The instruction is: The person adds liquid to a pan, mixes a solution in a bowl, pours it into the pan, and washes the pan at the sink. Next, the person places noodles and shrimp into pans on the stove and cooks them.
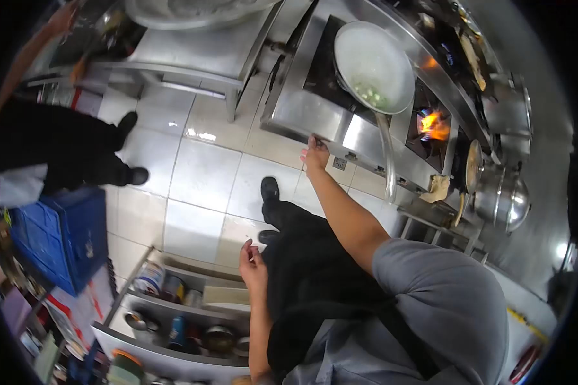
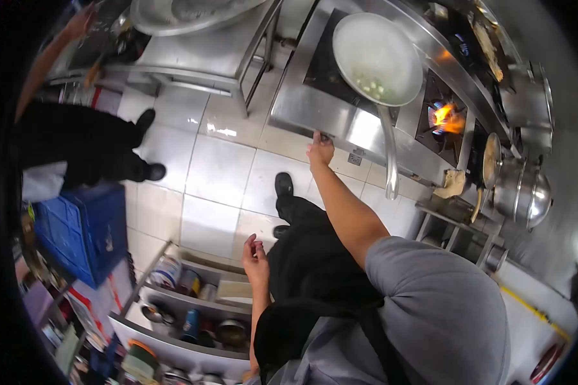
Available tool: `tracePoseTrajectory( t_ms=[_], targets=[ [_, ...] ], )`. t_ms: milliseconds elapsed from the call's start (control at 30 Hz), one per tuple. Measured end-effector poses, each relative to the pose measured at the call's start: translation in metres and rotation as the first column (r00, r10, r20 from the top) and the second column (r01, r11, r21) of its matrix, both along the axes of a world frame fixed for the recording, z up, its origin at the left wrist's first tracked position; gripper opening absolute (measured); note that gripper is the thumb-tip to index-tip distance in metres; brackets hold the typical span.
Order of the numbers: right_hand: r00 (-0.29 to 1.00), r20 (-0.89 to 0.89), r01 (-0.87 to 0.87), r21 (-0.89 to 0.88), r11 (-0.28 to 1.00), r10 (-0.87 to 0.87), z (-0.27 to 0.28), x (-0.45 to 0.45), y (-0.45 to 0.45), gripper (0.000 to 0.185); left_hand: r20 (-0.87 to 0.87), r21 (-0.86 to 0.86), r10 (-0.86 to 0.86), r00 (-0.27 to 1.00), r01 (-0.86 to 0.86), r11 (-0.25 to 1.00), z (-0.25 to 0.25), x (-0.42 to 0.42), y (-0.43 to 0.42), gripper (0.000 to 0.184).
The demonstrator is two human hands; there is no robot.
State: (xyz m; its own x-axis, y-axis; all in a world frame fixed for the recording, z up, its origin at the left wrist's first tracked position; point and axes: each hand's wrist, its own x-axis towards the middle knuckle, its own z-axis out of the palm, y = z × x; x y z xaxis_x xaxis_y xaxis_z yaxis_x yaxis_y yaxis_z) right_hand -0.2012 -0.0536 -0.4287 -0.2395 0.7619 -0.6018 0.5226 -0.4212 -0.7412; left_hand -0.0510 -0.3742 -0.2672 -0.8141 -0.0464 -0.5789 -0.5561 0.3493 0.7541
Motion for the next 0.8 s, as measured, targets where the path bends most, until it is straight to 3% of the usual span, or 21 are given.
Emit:
tracePoseTrajectory(
  t_ms=[133, 200, 367, 433, 500, 567, 633, 667, 700, 733, 767, 800],
  targets=[
    [0.997, 0.027, -0.072, -0.019, 0.997, 0.073, 0.015, 0.003, 0.001, 0.046, 0.041, 0.021, 0.068, 0.997, -0.069, 0.997, -0.02, 0.069, 0.015, 0.032],
    [0.985, -0.115, -0.134, -0.061, 0.989, 0.127, 0.021, 0.016, 0.0, 0.06, 0.042, 0.035, 0.124, 0.991, -0.126, 0.991, -0.037, 0.105, 0.015, 0.032],
    [0.982, 0.004, -0.186, -0.149, 0.971, 0.188, 0.027, 0.136, 0.036, 0.082, 0.053, 0.017, 0.262, 0.964, -0.263, 0.965, -0.092, 0.216, -0.005, 0.034],
    [0.994, 0.102, -0.026, -0.205, 0.978, 0.048, 0.018, 0.203, 0.086, 0.083, 0.136, 0.034, 0.302, 0.944, -0.309, 0.951, -0.101, 0.267, -0.015, 0.035],
    [0.966, 0.194, 0.191, -0.102, 0.976, -0.169, 0.007, 0.239, 0.143, 0.081, 0.199, 0.031, 0.363, 0.91, -0.376, 0.926, -0.112, 0.308, -0.019, 0.036],
    [0.983, 0.091, 0.153, 0.049, 0.987, -0.157, 0.002, 0.255, 0.192, 0.073, 0.248, -0.028, 0.446, 0.86, -0.453, 0.891, -0.125, 0.358, -0.019, 0.036],
    [0.97, -0.045, -0.238, 0.057, 0.97, 0.241, 0.023, 0.255, 0.216, 0.061, 0.292, -0.099, 0.474, 0.831, -0.466, 0.879, -0.152, 0.411, -0.011, 0.036],
    [0.966, -0.019, -0.26, -0.044, 0.965, 0.259, 0.003, 0.251, 0.249, 0.047, 0.306, -0.087, 0.481, 0.822, -0.479, 0.874, -0.162, 0.433, -0.005, 0.036],
    [0.888, -0.139, -0.457, -0.145, 0.878, 0.439, 0.001, 0.248, 0.269, 0.04, 0.314, -0.113, 0.523, 0.793, -0.515, 0.85, -0.171, 0.465, 0.0, 0.036],
    [0.915, -0.187, -0.397, -0.254, 0.882, 0.357, 0.002, 0.241, 0.275, 0.034, 0.376, -0.075, 0.634, 0.676, -0.659, 0.748, -0.203, 0.509, 0.017, 0.037],
    [0.864, -0.269, -0.503, -0.443, 0.742, 0.426, -0.003, 0.235, 0.3, 0.031, 0.31, -0.091, 0.659, 0.685, -0.668, 0.738, -0.193, 0.51, 0.032, 0.038],
    [0.892, -0.354, -0.45, -0.626, 0.636, 0.283, -0.013, 0.232, 0.321, 0.026, 0.355, -0.139, 0.64, 0.682, -0.638, 0.757, -0.198, 0.527, 0.041, 0.038]
  ],
)
